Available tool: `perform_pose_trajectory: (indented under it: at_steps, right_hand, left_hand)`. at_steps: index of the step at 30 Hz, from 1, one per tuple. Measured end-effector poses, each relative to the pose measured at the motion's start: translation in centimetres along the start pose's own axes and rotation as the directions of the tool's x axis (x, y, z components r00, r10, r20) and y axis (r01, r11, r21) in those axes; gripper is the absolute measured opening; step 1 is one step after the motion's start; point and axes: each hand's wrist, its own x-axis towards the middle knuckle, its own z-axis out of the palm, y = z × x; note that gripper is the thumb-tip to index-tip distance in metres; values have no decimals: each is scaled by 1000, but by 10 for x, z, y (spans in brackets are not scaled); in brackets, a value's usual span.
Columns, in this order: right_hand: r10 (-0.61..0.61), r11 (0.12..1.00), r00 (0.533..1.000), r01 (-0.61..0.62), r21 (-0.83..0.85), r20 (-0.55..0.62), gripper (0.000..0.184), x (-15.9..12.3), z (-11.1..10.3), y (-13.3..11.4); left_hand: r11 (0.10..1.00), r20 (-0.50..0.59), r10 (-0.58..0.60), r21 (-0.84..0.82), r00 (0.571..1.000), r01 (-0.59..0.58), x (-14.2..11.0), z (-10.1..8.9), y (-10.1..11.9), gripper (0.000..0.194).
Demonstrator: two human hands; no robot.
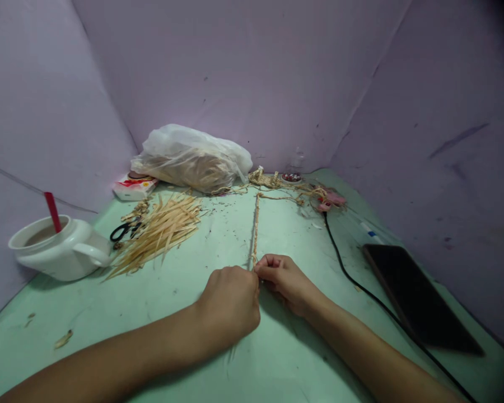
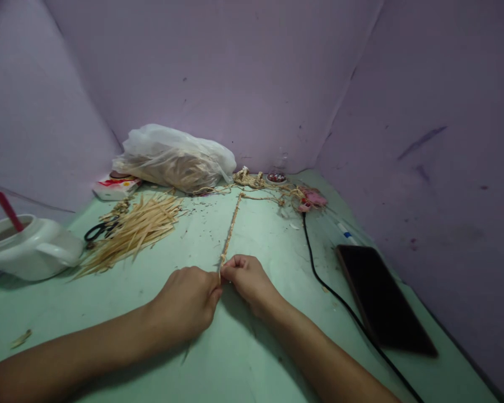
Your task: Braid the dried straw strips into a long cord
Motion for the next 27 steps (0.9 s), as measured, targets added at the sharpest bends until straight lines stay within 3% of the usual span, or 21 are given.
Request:
perform_pose_trajectory:
  at_steps: [3, 5, 7, 9, 11, 13, 15, 17, 20, 23, 27]
  right_hand:
    - [28, 999, 999, -29, 36, 16, 9, -1, 1, 0]
    - [18, 999, 999, -19, 42, 29, 9, -1, 0, -1]
    - [9, 999, 999, -11, 48, 44, 8, -1, -1, -1]
    - [23, 998, 996, -28, 56, 84, 9, -1, -3, -2]
    - [45, 997, 991, -52, 57, 128, 11, 0, -5, -2]
    - [42, 997, 986, -52, 60, 160, 12, 1, -7, -1]
    - [3, 997, 982, -19, 81, 191, 10, 3, -8, 1]
    - [-43, 997, 977, 28, 74, 207, 9, 5, -9, 2]
    - [-95, 993, 978, 107, -58, 185, 6, 9, -11, 3]
    - [-188, 932, 967, 231, -279, 173, 3, 9, -14, 3]
    - [-392, 652, 900, 419, -632, 192, 10, 1, -16, 3]
  left_hand:
    - [998, 23, 38, 59, 999, -39, -3, 2, 4, 25]
    - [998, 44, 62, 8, 997, -62, -1, 1, 1, 24]
    - [989, 34, 67, -134, 997, -62, 6, -3, -6, 24]
    - [933, -6, -5, -361, 1000, 2, 15, -9, -15, 24]
    - [766, 56, -156, -623, 986, 156, 25, -12, -22, 22]
    - [504, 250, -198, -803, 948, 317, 32, -12, -26, 26]
    - [300, 408, -80, -860, 909, 412, 36, -8, -27, 22]
    - [226, 456, 26, -870, 890, 439, 38, -3, -27, 13]
    - [275, 445, -3, -860, 895, 429, 39, 1, -28, 12]
    - [417, 417, -97, -807, 904, 417, 40, 0, -27, 15]
    - [503, 371, -185, -760, 910, 412, 40, 2, -24, 15]
